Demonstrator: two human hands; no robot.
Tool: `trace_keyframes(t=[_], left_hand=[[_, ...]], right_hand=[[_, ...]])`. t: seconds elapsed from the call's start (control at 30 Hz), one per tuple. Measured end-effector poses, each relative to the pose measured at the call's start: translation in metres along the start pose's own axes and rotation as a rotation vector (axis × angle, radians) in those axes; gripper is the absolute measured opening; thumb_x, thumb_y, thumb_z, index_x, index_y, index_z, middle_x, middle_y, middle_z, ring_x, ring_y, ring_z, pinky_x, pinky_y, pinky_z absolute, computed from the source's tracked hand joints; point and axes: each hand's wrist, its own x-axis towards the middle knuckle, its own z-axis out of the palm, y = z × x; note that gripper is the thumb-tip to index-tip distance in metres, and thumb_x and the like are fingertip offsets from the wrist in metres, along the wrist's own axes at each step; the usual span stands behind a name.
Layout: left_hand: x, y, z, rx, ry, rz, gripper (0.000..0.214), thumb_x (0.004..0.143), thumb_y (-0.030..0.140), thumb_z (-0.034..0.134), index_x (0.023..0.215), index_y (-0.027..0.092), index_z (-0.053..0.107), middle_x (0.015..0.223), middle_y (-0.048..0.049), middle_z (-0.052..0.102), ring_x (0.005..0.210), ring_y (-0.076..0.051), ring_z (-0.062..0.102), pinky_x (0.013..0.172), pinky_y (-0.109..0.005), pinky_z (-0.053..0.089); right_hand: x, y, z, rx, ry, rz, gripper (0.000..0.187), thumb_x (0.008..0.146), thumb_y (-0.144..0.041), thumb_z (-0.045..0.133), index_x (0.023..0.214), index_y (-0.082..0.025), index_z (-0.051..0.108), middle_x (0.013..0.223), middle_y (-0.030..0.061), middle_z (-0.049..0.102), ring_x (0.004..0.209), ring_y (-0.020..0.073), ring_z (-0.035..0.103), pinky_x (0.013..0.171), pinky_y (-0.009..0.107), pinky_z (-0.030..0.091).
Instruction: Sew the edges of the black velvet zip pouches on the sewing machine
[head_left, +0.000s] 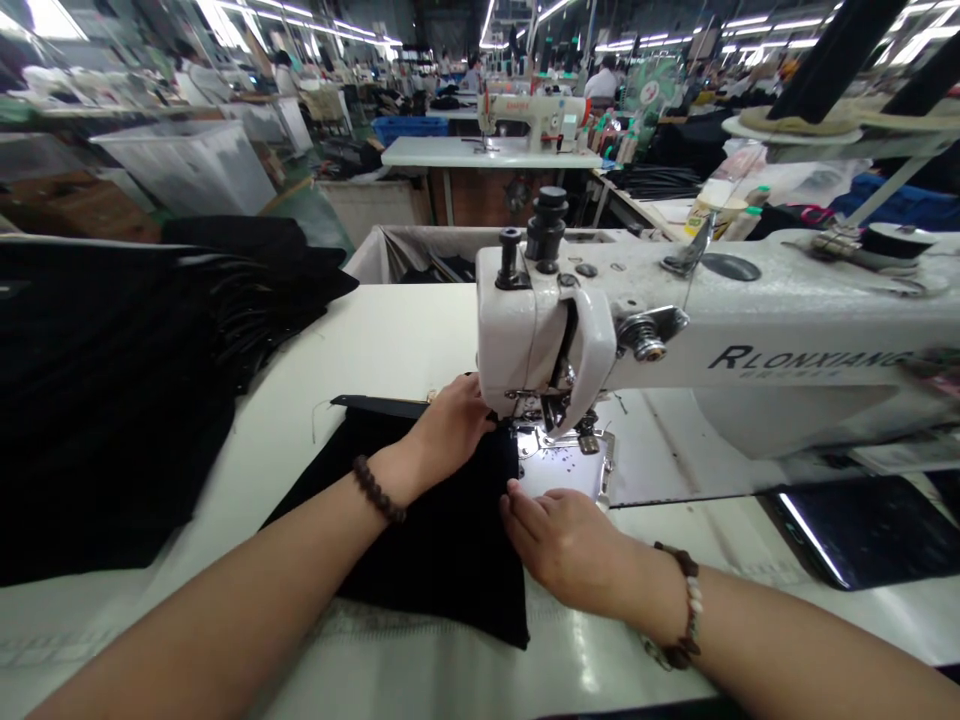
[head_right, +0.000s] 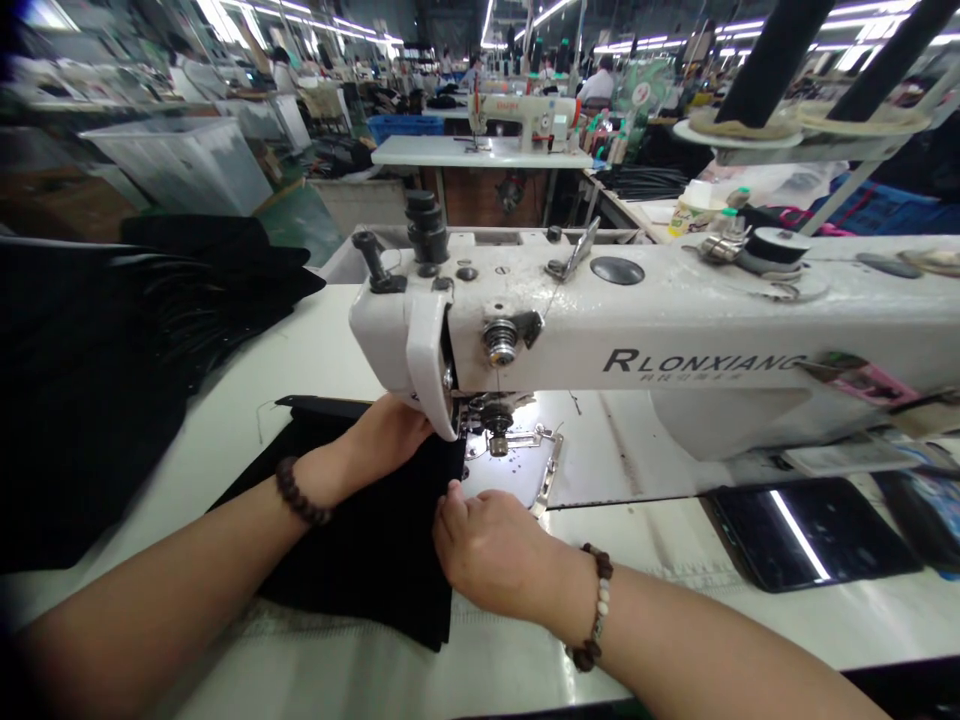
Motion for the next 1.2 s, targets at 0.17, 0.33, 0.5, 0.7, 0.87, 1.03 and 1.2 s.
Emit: trace_keyframes(t=[0.17, 0.33, 0.5, 0.7, 0.87, 1.03, 1.2], left_hand=[[-0.051, 0.015, 0.019, 0.146, 0.009, 0.256, 0.026, 0.084, 0.008, 0.040, 0.104, 0.012, 0.057, 0.112, -0.0106, 0.059, 0.109, -0.023, 0.051, 0.096, -0.042, 0.040], [-0.061, 0.009, 0.032, 0.172, 0.071, 0.314, 0.030, 0.087, 0.009, 0.033, 0.107, 0.012, 0.055, 0.118, -0.0100, 0.057, 0.113, -0.020, 0.049, 0.098, -0.042, 0.039], [-0.048, 0.002, 0.033, 0.188, 0.077, 0.304, 0.030, 0.087, 0.008, 0.033, 0.107, 0.010, 0.055, 0.116, -0.0109, 0.057, 0.112, -0.020, 0.050, 0.100, -0.040, 0.037], [-0.032, 0.001, 0.026, 0.212, -0.001, 0.253, 0.027, 0.087, 0.008, 0.038, 0.107, 0.010, 0.056, 0.115, -0.0089, 0.059, 0.113, -0.019, 0.049, 0.102, -0.035, 0.033], [-0.027, 0.002, 0.020, 0.241, -0.074, 0.221, 0.026, 0.088, 0.010, 0.040, 0.109, 0.011, 0.056, 0.119, -0.0092, 0.056, 0.117, -0.019, 0.045, 0.104, -0.035, 0.028], [-0.051, 0.016, 0.002, 0.277, -0.198, 0.203, 0.066, 0.078, 0.055, 0.052, 0.122, 0.006, 0.046, 0.132, -0.0176, 0.041, 0.125, -0.030, 0.033, 0.104, -0.048, 0.025], [-0.085, 0.034, 0.004, 0.276, -0.094, 0.388, 0.052, 0.081, 0.043, 0.054, 0.118, 0.006, 0.050, 0.126, -0.0167, 0.049, 0.117, -0.028, 0.044, 0.098, -0.043, 0.037]], right_hand=[[-0.006, 0.002, -0.002, 0.059, 0.042, 0.014, 0.027, 0.082, -0.006, 0.034, 0.094, -0.004, 0.059, 0.092, 0.0215, 0.064, 0.055, 0.0176, 0.058, 0.043, 0.029, 0.038], [-0.008, 0.002, -0.001, 0.070, 0.021, 0.035, 0.029, 0.083, -0.005, 0.032, 0.098, -0.003, 0.056, 0.094, 0.0214, 0.063, 0.056, 0.0176, 0.057, 0.043, 0.029, 0.037], [-0.005, 0.008, 0.006, 0.061, -0.066, 0.103, 0.027, 0.084, -0.007, 0.033, 0.098, -0.007, 0.056, 0.103, 0.0198, 0.061, 0.060, 0.0182, 0.058, 0.046, 0.030, 0.038], [0.005, 0.021, 0.010, 0.097, -0.133, 0.162, 0.022, 0.085, -0.009, 0.037, 0.095, -0.010, 0.057, 0.101, 0.0157, 0.062, 0.059, 0.0156, 0.057, 0.047, 0.029, 0.037], [0.007, 0.029, -0.002, 0.161, -0.165, 0.237, 0.019, 0.084, -0.011, 0.044, 0.096, -0.013, 0.058, 0.096, 0.0100, 0.063, 0.062, 0.0153, 0.056, 0.049, 0.027, 0.038], [-0.033, 0.052, -0.029, 0.324, -0.156, 0.289, 0.033, 0.068, -0.018, 0.068, 0.100, -0.018, 0.060, 0.110, 0.0106, 0.056, 0.100, 0.0264, 0.051, 0.080, 0.038, 0.042], [-0.058, 0.066, -0.025, 0.489, -0.110, 0.307, 0.007, 0.072, -0.014, 0.064, 0.078, -0.019, 0.064, 0.106, 0.0086, 0.054, 0.099, 0.0216, 0.048, 0.083, 0.035, 0.038]])
